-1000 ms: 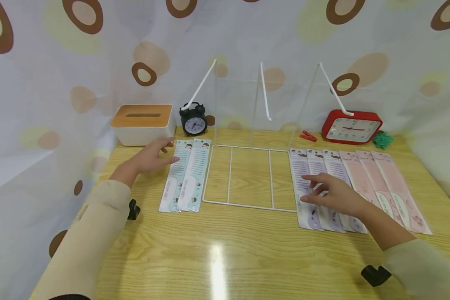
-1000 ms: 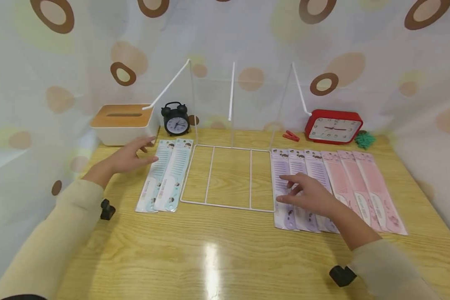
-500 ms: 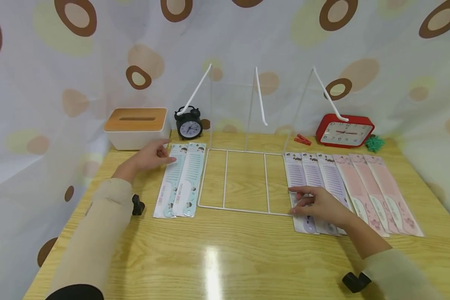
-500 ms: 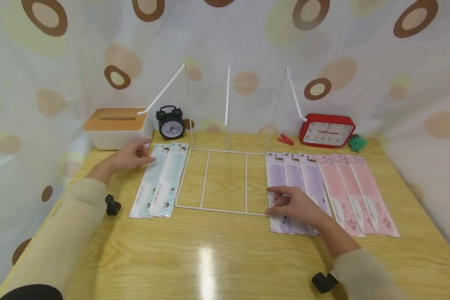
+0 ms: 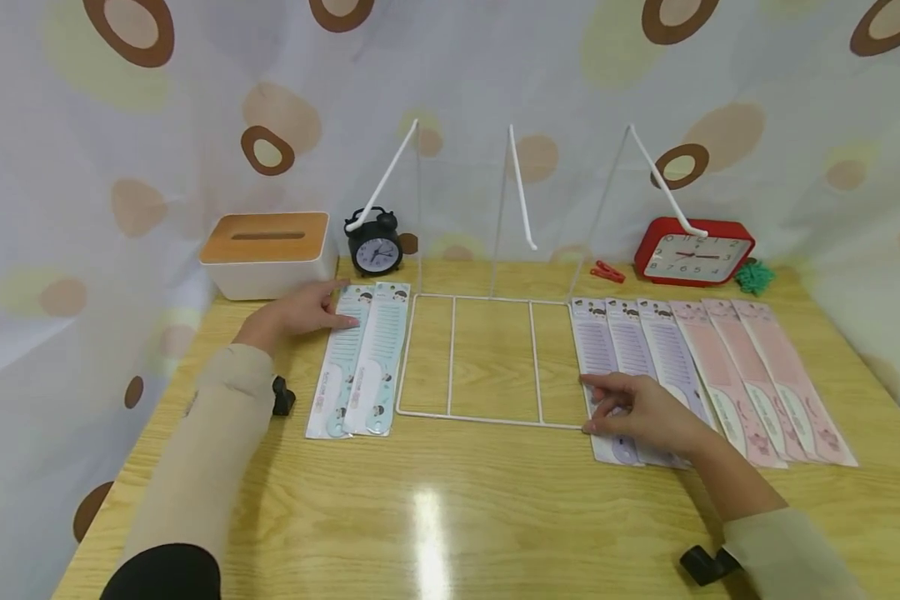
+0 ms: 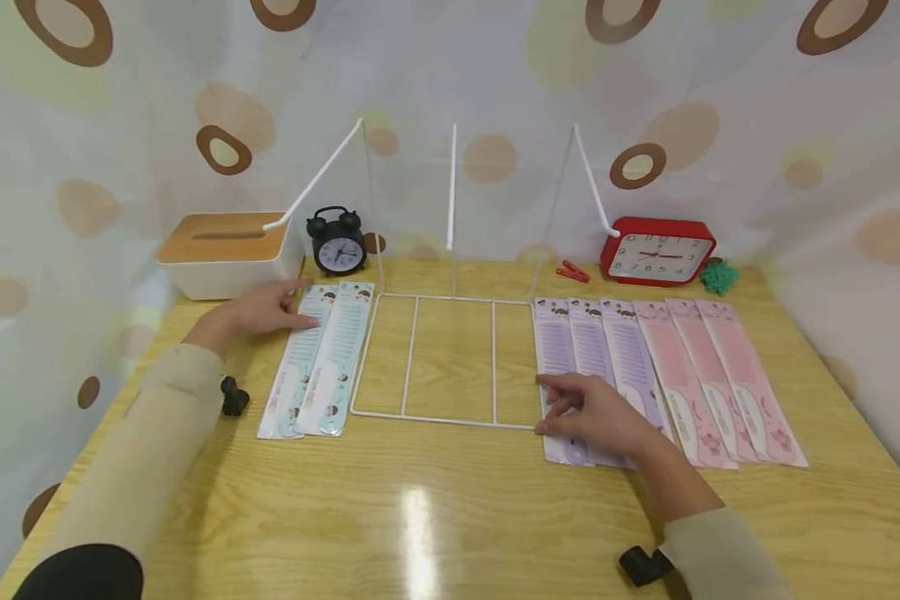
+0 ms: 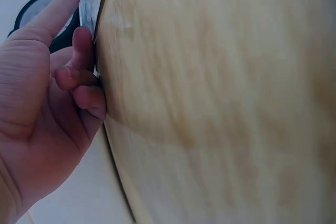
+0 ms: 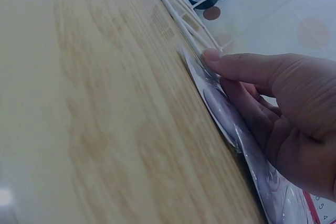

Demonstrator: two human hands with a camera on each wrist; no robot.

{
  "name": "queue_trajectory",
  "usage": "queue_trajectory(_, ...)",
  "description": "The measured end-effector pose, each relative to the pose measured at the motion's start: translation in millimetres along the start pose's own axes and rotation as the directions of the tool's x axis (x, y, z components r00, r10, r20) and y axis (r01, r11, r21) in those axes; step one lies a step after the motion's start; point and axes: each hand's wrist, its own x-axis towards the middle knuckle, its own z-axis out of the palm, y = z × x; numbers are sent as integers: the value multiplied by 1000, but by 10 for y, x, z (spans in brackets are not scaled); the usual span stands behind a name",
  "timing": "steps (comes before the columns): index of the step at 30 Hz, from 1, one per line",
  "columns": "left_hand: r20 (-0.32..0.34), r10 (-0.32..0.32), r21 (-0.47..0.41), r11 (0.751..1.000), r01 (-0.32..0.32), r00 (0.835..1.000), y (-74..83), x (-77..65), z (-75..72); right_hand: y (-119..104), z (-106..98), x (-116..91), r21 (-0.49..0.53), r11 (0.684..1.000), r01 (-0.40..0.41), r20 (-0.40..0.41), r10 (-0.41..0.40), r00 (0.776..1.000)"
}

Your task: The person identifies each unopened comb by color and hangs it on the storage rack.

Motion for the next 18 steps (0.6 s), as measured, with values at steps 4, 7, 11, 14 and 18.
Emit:
queue_trajectory(4, 35, -13, 44, 999, 11, 999, 68, 63, -53, 37, 35, -6, 5, 999, 38, -45, -38, 998)
queue_trajectory(7, 47, -30, 40, 999, 28, 998, 76, 79, -76, 42, 64, 5, 26, 999, 41, -64, -39, 997)
queue_trajectory(11, 29, -21, 9, 1000, 21, 999, 49, 43, -74, 18, 69, 20, 52, 999, 7, -67, -4, 998)
queue_trajectory(14, 10, 17, -10, 1000, -17, 1000, 41, 7, -69, 23, 60, 27, 64, 998, -14, -62, 18, 998)
queue_trajectory(18, -33, 74, -14, 997, -75, 997, 65, -51, -65, 51, 48, 16, 74, 997, -29, -54, 33, 998)
